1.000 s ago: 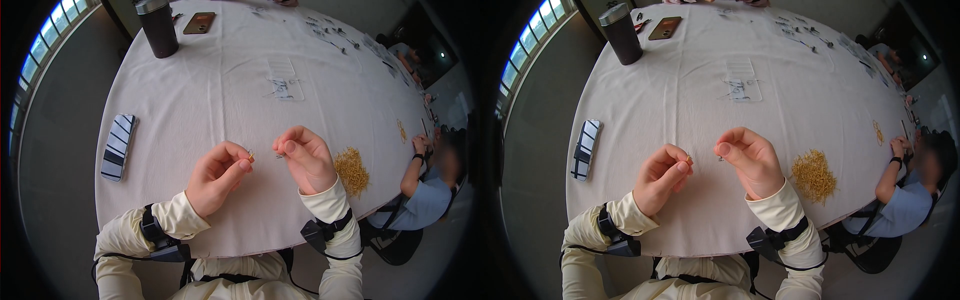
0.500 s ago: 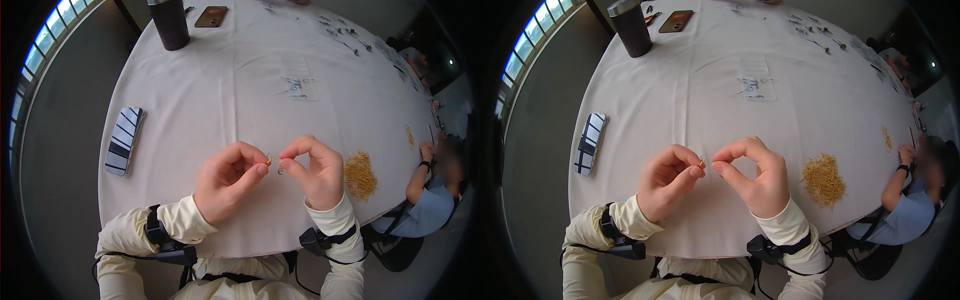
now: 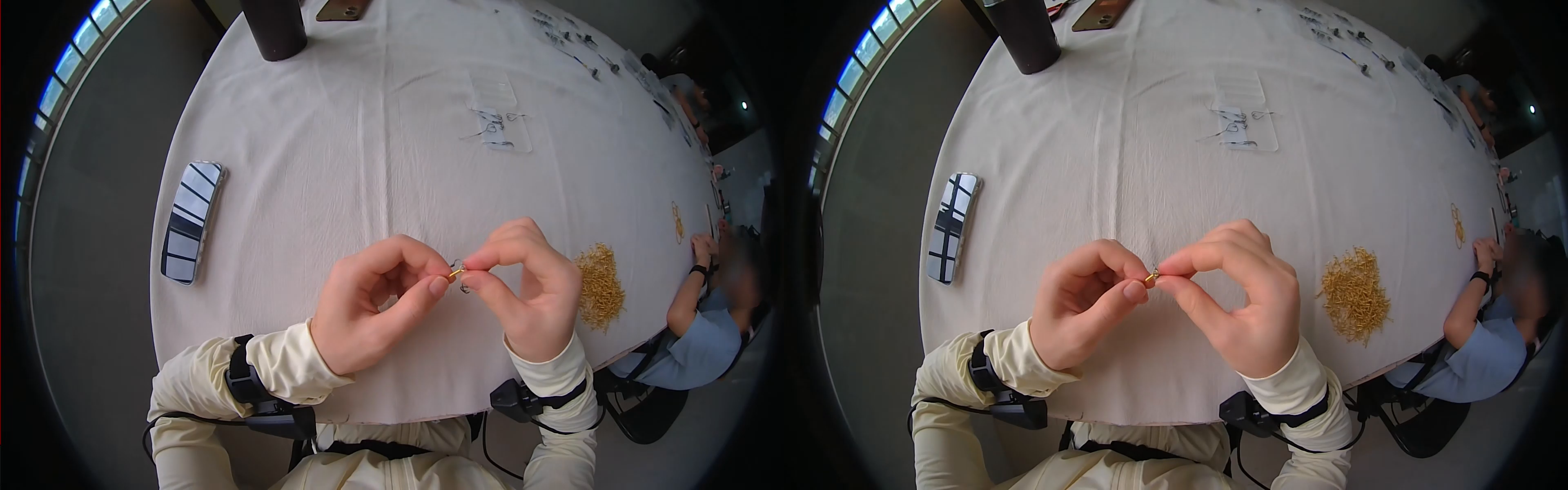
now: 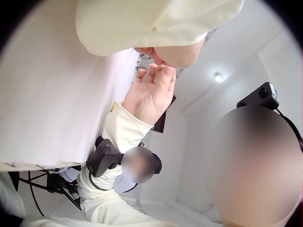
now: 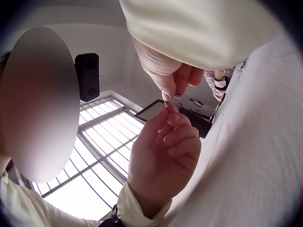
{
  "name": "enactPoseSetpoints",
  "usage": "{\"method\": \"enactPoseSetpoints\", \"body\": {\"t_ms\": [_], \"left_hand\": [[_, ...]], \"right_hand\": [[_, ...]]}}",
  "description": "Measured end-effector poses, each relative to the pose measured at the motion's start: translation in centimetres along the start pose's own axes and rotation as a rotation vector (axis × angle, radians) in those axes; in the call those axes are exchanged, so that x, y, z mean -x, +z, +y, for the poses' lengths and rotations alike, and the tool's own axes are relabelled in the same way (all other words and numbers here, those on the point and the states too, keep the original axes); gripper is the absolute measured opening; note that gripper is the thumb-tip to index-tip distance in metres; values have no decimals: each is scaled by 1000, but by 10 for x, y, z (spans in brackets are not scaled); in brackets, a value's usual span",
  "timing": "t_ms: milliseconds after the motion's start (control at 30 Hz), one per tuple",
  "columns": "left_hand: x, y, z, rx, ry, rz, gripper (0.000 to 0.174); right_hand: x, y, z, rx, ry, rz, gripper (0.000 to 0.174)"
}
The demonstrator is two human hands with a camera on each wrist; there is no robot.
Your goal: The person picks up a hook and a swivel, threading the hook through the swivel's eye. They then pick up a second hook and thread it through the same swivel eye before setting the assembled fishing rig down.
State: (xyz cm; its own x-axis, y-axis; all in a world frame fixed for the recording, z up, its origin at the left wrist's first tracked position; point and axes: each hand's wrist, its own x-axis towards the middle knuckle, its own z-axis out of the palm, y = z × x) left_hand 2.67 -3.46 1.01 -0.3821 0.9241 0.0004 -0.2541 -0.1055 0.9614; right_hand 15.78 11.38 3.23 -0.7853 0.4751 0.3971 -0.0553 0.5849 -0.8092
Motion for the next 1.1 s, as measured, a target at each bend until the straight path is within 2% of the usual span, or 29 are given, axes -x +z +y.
{"method": "enactPoseSetpoints", "body": {"t_ms": [233, 333, 500, 700, 767, 800, 867, 1000, 1067, 1100], "left_hand": [[2, 2, -4, 15, -12, -17, 13], [0, 1, -2, 21, -30, -40, 14], [0, 1, -5, 37, -38, -51, 14], [-4, -2, -8, -102, 23, -67, 10], [-3, 4, -8, -208, 170, 38, 12], [-3, 6, -7, -209, 171, 39, 12], [-3, 8, -6, -290, 288, 97, 16], [-3, 5, -8, -351, 350, 145, 17], [-5, 2, -1, -613, 482, 156, 17], [-5, 1, 0, -613, 482, 156, 17]], "right_hand": [[5, 1, 2, -38, 8, 6, 16], [7, 2, 0, -128, 109, 40, 17], [6, -3, 6, -87, 11, -50, 17], [5, -1, 6, -145, 58, -38, 17], [7, 0, 4, -110, 33, -40, 17], [7, 1, 4, -76, 11, -41, 17], [7, 2, 3, -70, 15, -37, 18], [6, 2, 3, 19, -14, -20, 18], [4, 2, 1, 77, -54, -14, 19], [3, 2, -1, 135, -93, -9, 19]]}}
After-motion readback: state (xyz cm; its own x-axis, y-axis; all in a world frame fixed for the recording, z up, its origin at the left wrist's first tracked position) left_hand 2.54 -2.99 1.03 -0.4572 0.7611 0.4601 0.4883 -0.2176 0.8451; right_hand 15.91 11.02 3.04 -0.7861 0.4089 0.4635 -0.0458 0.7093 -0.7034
